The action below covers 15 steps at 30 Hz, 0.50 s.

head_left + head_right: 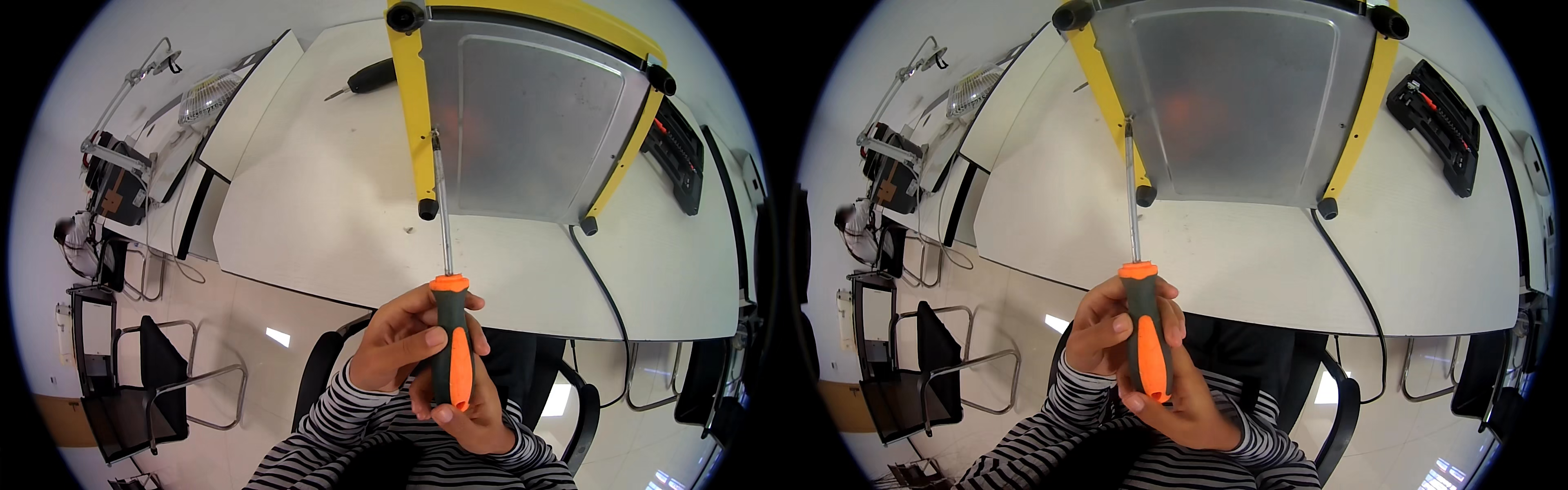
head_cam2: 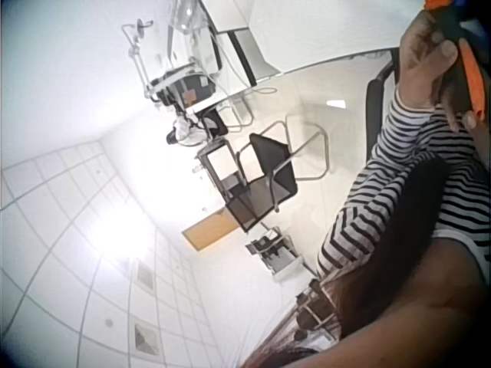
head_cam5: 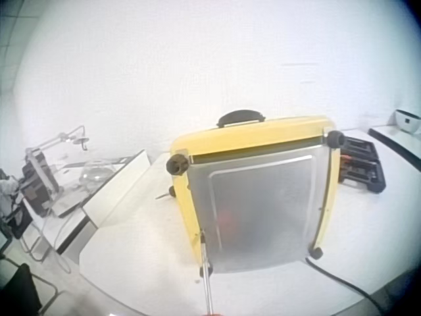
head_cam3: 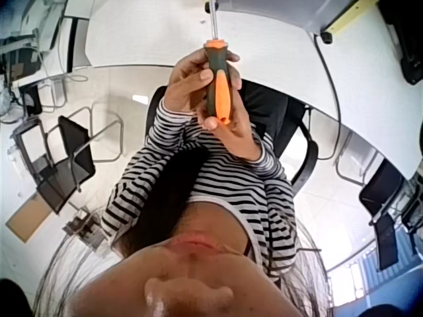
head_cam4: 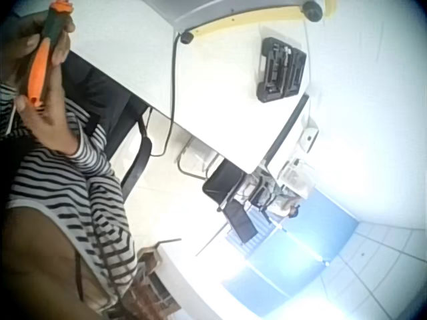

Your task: The person uses a screwdriver to tighten screws on a yellow and silver device placed on a white table. The person holds the device steady with one hand while turning the screwdriver with the other. The person removes a screw, places it on the table, then reinserts and tightens it.

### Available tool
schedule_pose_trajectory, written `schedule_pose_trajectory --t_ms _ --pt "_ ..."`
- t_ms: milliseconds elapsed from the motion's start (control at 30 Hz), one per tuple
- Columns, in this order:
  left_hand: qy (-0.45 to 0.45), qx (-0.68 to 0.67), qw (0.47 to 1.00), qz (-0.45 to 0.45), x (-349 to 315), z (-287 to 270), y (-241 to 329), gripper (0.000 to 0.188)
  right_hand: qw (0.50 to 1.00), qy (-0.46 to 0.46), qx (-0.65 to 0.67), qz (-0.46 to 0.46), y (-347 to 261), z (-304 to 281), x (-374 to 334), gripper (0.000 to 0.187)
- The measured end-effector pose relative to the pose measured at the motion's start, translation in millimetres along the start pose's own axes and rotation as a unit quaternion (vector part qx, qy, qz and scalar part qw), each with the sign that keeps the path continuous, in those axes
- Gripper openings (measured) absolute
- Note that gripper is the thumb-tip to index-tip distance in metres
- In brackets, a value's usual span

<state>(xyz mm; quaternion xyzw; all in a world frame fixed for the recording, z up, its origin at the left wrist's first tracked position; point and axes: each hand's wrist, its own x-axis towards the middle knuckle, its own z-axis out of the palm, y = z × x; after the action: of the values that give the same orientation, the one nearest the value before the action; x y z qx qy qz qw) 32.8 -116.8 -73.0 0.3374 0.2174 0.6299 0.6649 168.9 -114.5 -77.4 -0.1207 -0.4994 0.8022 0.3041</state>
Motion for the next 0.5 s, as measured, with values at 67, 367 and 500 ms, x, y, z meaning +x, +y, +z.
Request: schedule_pose_trajectory --t_ms 67,367,500 --pt "0.004 -0.003 1.0 0.005 0 0 0 0.041 0.999 -0.023 0.02 0.024 -3 -2 0 0.058" --pt "-0.02 0.006 1.0 0.02 3 1 -2 0.043 0.862 -0.159 0.477 0.06 5 0 3 0.049" --pt "-0.026 -0.046 0.998 -0.022 1 6 5 0.044 0.819 -0.179 0.542 0.055 8 2 3 0.051"
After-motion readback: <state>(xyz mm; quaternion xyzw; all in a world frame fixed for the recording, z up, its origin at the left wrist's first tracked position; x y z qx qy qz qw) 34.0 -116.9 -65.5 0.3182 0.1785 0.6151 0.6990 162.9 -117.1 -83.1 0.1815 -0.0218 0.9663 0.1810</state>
